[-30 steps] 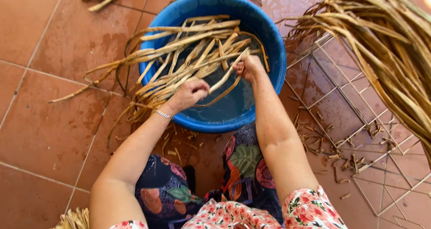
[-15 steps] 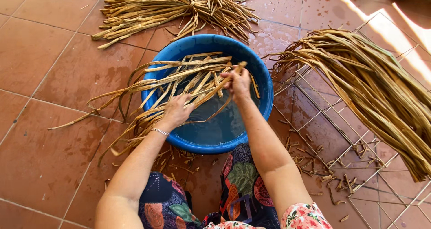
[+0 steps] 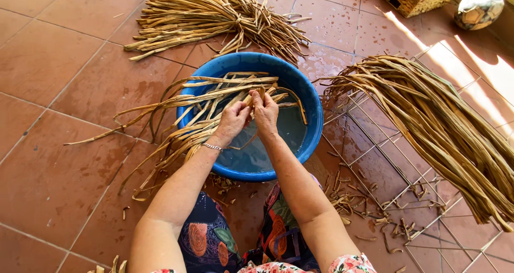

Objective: The person sits on the floor and repeatedly dips long dried plant strips into a blue basin of water, then pulls them apart by hand to separate fibers. The separated pieces are placed on a metal grid nearby.

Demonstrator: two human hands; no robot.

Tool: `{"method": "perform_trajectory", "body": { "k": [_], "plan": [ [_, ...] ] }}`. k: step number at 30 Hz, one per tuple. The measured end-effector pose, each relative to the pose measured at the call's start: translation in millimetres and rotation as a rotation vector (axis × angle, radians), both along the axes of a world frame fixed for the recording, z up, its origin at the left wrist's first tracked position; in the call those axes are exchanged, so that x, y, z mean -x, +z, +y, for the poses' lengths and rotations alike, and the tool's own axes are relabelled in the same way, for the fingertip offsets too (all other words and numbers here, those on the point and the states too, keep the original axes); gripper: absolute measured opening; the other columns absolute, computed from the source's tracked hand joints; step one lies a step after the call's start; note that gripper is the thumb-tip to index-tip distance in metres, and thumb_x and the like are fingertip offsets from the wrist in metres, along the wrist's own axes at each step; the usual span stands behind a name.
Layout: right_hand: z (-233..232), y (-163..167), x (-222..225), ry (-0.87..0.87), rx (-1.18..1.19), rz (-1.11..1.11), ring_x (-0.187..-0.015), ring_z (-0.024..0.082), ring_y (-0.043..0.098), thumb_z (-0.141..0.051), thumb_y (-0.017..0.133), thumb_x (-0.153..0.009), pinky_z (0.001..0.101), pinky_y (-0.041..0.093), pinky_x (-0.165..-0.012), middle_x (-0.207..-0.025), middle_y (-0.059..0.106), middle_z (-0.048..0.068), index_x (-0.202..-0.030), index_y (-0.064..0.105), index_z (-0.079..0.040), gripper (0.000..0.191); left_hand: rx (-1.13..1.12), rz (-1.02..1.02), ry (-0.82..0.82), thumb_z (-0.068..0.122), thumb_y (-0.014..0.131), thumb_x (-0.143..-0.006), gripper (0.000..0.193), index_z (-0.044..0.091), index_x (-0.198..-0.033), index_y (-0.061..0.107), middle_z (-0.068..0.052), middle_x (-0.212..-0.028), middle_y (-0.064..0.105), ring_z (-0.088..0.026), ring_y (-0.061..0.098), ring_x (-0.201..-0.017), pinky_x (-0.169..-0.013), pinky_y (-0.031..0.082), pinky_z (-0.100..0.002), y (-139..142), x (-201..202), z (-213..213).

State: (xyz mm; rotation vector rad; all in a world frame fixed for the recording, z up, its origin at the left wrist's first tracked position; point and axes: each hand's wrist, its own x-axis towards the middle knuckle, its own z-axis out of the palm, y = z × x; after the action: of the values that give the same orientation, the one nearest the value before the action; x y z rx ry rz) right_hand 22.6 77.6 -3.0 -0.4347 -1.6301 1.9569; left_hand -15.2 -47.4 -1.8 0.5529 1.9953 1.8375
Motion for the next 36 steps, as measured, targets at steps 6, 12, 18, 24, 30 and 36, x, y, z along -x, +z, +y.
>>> {"method": "perform_trajectory", "body": {
  "k": [6, 12, 18, 24, 30, 36],
  "plan": [
    [-4.9, -1.2, -4.5, 0.18, 0.089, -0.075, -0.079, 0.006, 0.054, -0.027, 0.059, -0.106, 0.0215, 0.045, -0.069, -0.094, 0.07, -0.002, -0.118, 0.076, -0.006, 0.029, 0.02, 0.418, 0.061, 0.028, 0.055, -0.107, 0.026, 0.007, -0.115, 0.068, -0.014, -0.087, 0.072, -0.026, 0.07, -0.076, -0.064, 0.055, -0.039, 2.1, -1.8, 5.2],
    [-5.9, 4.4, -6.7, 0.204, 0.263, -0.012, -0.092, 0.011, 0.068, -0.027, 0.051, -0.107, 0.0247, 0.054, -0.081, -0.106, 0.076, 0.006, -0.112, 0.07, -0.006, 0.029, 0.476, 0.567, 0.017, 0.035, 0.039, -0.107, 0.035, 0.008, -0.112, 0.06, -0.026, -0.088, 0.072, -0.047, 0.069, -0.084, -0.074, 0.053, -0.059, 15.4, -12.4, 3.0],
    [0.2, 2.7, -4.3, 0.156, 0.482, 0.076, -0.088, 0.024, 0.072, -0.02, 0.052, -0.108, 0.0353, 0.059, -0.083, -0.099, 0.074, 0.018, -0.097, 0.064, -0.003, 0.024, 0.526, 0.68, 0.028, 0.031, 0.043, -0.103, 0.031, 0.006, -0.105, 0.062, -0.027, -0.083, 0.071, -0.047, 0.07, -0.078, -0.073, 0.056, -0.058, 1.5, -10.4, 26.2],
    [70.0, 17.6, -3.2, -0.18, 0.683, -0.022, -0.069, 0.024, 0.069, -0.026, 0.047, -0.105, 0.0481, 0.062, -0.067, -0.073, 0.065, 0.006, -0.101, 0.057, -0.006, 0.022, 0.713, 0.999, -0.244, 0.02, 0.045, -0.098, 0.026, 0.001, -0.092, 0.064, -0.024, -0.088, 0.071, -0.042, 0.074, -0.078, -0.071, 0.06, -0.054, -8.8, -30.9, 44.6],
    [133.0, 22.6, -20.9, -0.149, 0.876, 0.11, -0.041, 0.011, 0.027, -0.032, 0.044, -0.107, 0.0294, 0.025, -0.04, -0.056, 0.037, -0.005, -0.094, 0.053, -0.012, 0.026, 0.603, 0.741, -0.256, 0.022, 0.054, -0.094, 0.024, 0.002, -0.089, 0.065, -0.026, -0.077, 0.07, -0.045, 0.072, -0.076, -0.071, 0.059, -0.053, 14.9, -61.0, 41.5],
    [161.0, 28.9, -33.8, -0.29, 0.959, 0.075, -0.041, 0.011, 0.023, -0.03, 0.045, -0.109, 0.0289, 0.018, -0.04, -0.055, 0.034, -0.005, -0.087, 0.051, -0.013, 0.029, 0.636, 1.085, -0.466, 0.015, 0.055, -0.09, 0.022, 0.001, -0.076, 0.065, -0.022, -0.085, 0.069, -0.04, 0.074, -0.072, -0.062, 0.061, -0.049, 29.3, -66.6, 16.4]
  ]
}}
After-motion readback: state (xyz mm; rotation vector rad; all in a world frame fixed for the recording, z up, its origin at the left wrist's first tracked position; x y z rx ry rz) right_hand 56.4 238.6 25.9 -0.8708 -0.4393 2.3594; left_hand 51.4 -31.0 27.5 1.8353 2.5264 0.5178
